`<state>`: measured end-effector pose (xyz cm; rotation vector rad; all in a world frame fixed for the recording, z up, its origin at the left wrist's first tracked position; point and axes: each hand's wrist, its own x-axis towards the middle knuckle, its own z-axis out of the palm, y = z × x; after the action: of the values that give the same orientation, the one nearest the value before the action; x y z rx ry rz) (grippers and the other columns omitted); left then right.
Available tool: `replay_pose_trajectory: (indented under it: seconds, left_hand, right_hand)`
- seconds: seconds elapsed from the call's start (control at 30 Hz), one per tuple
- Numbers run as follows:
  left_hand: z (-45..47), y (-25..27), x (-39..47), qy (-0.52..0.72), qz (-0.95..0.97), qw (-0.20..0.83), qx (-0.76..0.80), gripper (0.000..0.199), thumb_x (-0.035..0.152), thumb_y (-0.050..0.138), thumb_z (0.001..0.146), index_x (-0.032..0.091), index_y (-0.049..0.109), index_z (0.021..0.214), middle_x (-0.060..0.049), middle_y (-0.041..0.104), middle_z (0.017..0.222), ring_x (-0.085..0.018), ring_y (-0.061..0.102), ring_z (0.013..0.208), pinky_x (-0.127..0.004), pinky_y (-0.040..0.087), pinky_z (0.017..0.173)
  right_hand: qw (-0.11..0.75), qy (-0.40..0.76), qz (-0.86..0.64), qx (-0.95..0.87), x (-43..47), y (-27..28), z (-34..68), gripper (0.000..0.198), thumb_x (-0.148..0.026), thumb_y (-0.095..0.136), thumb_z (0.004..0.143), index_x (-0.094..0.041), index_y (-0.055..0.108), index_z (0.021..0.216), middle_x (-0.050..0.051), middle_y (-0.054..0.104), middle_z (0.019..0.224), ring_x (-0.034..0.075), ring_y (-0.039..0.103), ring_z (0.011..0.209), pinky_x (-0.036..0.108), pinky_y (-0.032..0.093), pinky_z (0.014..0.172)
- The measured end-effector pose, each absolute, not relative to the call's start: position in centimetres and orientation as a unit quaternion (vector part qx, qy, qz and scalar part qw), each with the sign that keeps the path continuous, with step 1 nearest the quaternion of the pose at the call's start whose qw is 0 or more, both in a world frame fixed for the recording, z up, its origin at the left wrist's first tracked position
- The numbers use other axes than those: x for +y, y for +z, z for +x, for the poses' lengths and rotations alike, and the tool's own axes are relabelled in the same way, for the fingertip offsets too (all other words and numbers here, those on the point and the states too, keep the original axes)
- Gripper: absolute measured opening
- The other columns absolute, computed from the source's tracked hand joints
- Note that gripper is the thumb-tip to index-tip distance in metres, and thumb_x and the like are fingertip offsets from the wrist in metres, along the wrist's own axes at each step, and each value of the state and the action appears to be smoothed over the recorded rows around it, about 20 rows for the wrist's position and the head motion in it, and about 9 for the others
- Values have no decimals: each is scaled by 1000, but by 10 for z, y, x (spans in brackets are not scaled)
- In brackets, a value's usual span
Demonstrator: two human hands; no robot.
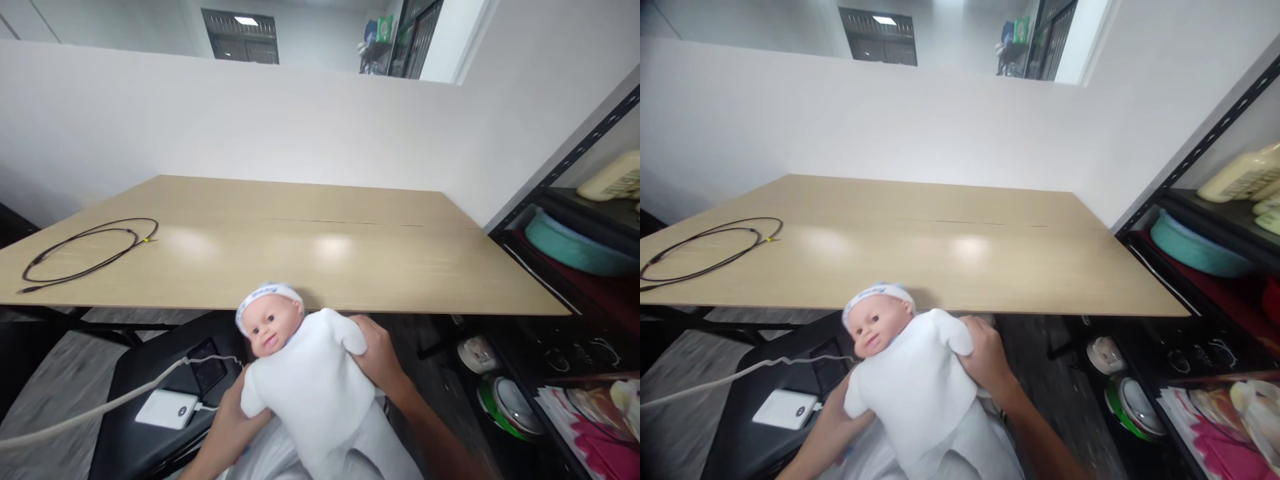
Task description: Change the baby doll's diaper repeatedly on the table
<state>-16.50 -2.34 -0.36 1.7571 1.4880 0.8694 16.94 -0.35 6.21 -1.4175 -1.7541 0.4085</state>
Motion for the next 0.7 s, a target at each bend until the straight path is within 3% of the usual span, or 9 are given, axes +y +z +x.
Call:
replay_pose_trajectory:
  seconds: [0.17, 0.33, 0.57, 0.7]
  left_hand:
    - [-136, 77, 57, 276, 740, 395, 469, 52, 31, 73, 76, 20, 69, 128, -3, 83, 112, -30, 79, 98, -35, 65, 85]
    - [-105, 128, 153, 238, 791, 359, 436, 65, 35, 75, 73, 17, 69, 135, -7, 80, 126, -33, 74, 111, -40, 61, 97]
    - [-77, 142, 262, 139, 820, 378, 407, 58, 43, 72, 73, 18, 71, 125, -6, 81, 118, -32, 75, 105, -35, 58, 86]
    - [-72, 133, 295, 111, 844, 328, 410, 57, 50, 74, 72, 19, 71, 119, -8, 81, 116, -33, 74, 104, -35, 56, 84]
  right_hand:
    - [408, 56, -615, -672, 17, 85, 211, 20, -28, 59, 93, -24, 69, 109, 8, 78, 98, 28, 72, 90, 35, 52, 78]
    - [349, -40, -644, -680, 63, 96, 255, 21, -28, 56, 95, -21, 68, 111, 10, 76, 96, 28, 68, 87, 33, 46, 73]
    - [269, -63, -654, -704, 149, 72, 286, 24, -26, 57, 94, -19, 67, 114, 11, 76, 100, 27, 68, 88, 32, 45, 73]
    - [260, -75, -653, -708, 181, 57, 294, 27, -25, 55, 95, -18, 67, 118, 12, 77, 103, 27, 69, 91, 33, 47, 77]
